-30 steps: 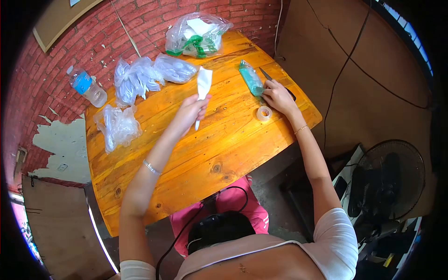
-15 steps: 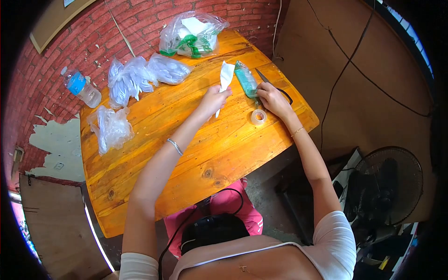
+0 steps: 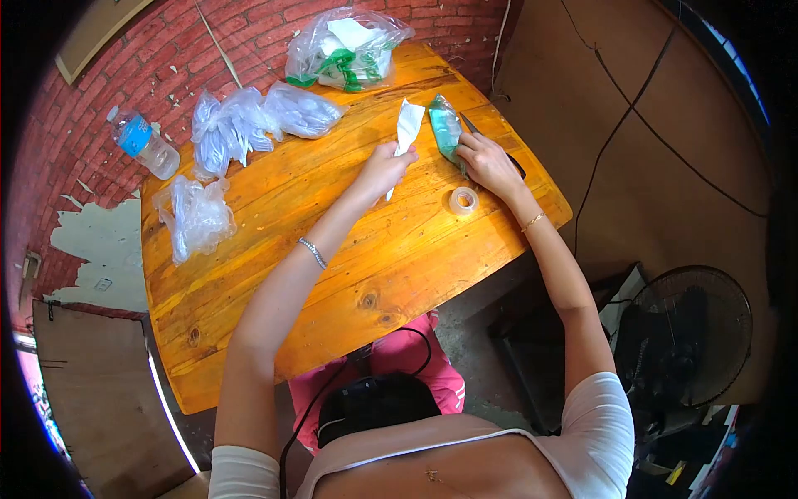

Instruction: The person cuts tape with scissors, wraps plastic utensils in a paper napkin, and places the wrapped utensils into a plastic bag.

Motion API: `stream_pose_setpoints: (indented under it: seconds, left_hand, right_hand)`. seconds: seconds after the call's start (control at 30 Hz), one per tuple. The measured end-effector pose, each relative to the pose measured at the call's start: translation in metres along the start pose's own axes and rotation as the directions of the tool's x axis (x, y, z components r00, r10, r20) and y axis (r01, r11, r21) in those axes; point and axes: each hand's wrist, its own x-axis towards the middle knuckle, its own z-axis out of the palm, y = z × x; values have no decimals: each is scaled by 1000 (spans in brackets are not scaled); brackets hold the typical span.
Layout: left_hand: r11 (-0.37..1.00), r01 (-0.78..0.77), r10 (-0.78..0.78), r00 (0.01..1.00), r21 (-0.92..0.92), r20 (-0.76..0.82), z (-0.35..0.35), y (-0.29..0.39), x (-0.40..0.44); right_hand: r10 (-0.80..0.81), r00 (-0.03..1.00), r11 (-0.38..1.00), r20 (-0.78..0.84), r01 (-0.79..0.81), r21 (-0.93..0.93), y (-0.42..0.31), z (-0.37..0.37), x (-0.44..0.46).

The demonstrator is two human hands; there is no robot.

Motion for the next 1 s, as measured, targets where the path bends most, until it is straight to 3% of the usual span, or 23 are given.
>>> stream_pose_setpoints:
  seconds: [0.23, 0.33, 0.57, 0.77, 0.8, 0.9, 1.0]
  left_hand:
    - [974, -109, 122, 991, 199, -54, 9, -10, 18]
    - [945, -244, 251, 968, 216, -2, 19, -18, 25]
    - [868, -341, 318, 940, 362, 122, 40, -11, 28]
    - [899, -272, 268, 962, 344, 62, 43, -15, 40]
    - [904, -269, 271, 962, 333, 42, 43, -16, 41]
    - [897, -245, 246, 968, 368, 44, 43, -19, 46]
    - [877, -193, 216, 976, 441, -3, 44, -19, 48]
  right_hand:
    - [36, 999, 994, 35, -40, 103, -3, -6, -12]
    - [40, 996, 988, 75, -50, 146, -7, -12, -16]
    - [49, 997, 963, 63, -64, 260, -15, -18, -14]
    - [217, 975, 854, -47, -166, 492, -18, -23, -11]
    - [308, 951, 758, 25, -261, 597, -21, -25, -10]
    - [331, 941, 699, -71, -193, 689, -20, -20, -10]
    - [262, 956, 825, -132, -151, 544, -17, -33, -11]
